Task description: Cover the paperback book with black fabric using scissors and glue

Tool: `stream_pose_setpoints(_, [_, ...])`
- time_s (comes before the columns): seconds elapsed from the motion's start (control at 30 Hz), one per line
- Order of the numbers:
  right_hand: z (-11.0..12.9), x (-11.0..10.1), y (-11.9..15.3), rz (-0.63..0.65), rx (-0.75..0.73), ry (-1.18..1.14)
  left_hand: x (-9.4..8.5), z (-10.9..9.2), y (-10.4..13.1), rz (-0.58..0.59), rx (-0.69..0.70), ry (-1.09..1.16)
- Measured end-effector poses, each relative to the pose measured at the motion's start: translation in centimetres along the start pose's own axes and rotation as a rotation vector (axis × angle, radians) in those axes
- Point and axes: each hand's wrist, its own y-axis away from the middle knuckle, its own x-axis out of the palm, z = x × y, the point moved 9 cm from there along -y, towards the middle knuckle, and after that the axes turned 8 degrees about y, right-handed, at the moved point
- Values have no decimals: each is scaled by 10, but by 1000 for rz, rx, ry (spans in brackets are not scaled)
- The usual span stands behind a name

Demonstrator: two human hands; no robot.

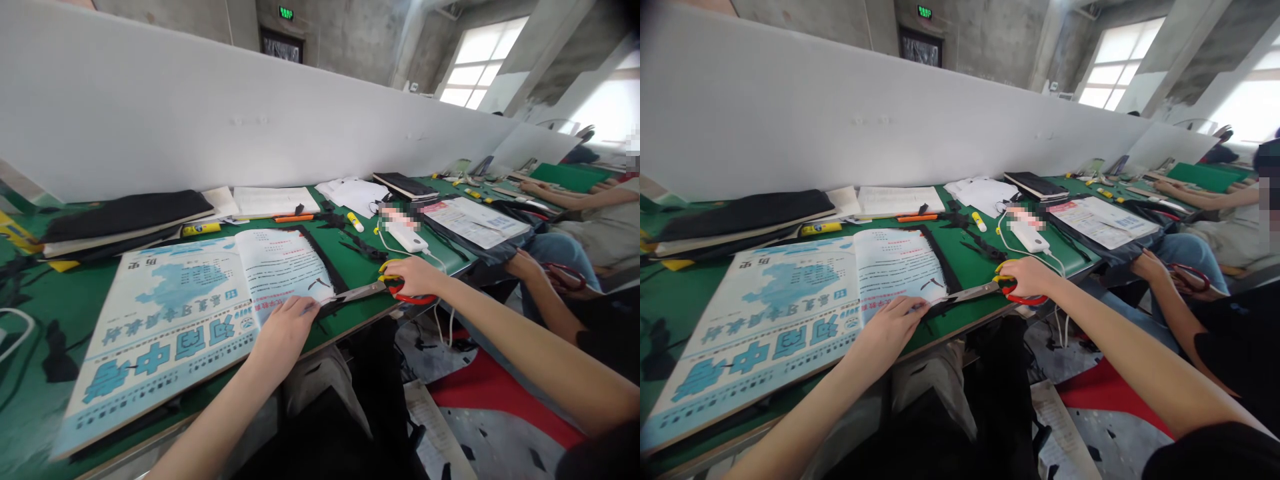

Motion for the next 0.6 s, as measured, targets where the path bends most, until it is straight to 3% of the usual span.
stream_pose_setpoints(0.6, [-1, 5, 0, -9, -53, 98, 1, 1, 1, -29, 18, 5])
